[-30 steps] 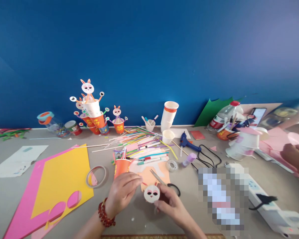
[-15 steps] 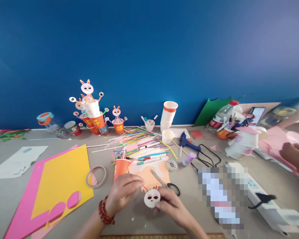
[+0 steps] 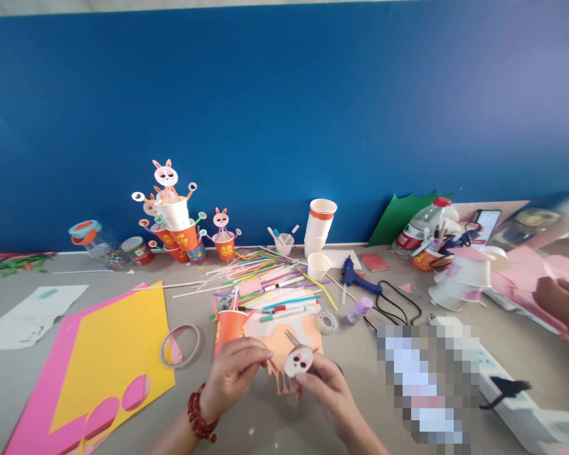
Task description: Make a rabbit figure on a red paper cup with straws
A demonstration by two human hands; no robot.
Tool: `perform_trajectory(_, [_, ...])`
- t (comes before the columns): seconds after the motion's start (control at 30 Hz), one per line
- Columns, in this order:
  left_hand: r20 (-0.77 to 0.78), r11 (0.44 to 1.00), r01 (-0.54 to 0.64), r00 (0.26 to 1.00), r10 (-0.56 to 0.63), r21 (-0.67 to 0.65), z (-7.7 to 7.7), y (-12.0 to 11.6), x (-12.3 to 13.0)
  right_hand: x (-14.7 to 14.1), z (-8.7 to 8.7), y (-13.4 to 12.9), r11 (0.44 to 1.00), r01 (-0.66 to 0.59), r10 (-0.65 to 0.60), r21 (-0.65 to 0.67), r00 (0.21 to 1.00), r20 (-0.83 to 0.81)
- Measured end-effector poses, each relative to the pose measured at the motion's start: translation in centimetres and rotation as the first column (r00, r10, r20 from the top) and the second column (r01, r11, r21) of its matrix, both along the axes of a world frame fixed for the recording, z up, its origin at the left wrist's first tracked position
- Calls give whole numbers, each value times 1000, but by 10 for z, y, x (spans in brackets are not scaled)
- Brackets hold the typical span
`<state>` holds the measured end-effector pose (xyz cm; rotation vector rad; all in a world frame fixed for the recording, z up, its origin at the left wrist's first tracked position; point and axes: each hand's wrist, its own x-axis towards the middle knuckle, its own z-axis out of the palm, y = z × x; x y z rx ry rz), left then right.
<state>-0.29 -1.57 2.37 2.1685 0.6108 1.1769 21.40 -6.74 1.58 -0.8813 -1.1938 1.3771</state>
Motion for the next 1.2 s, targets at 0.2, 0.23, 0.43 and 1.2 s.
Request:
perform_trajectory(0.2, [39,1000,27,999,-28,7,6,-2,4,-13,-3,10,906,-117,-38,-406,935,-354])
perform_trajectory(0.23, [51,999,32,998,-33,6,7,-2,5,-15,-2,12,903,-133,-31,-410,929,-369])
perform_trajectory(0.43, [66,999,27,997,-30,46,6,-2,5,-19,-3,11,891,-143,-21,-432,935,-354])
perform_trajectory(1.2, [59,826,-47,994,96,-562,15,-15,24,-20,-8,12,982,130,-116,-140,988,98])
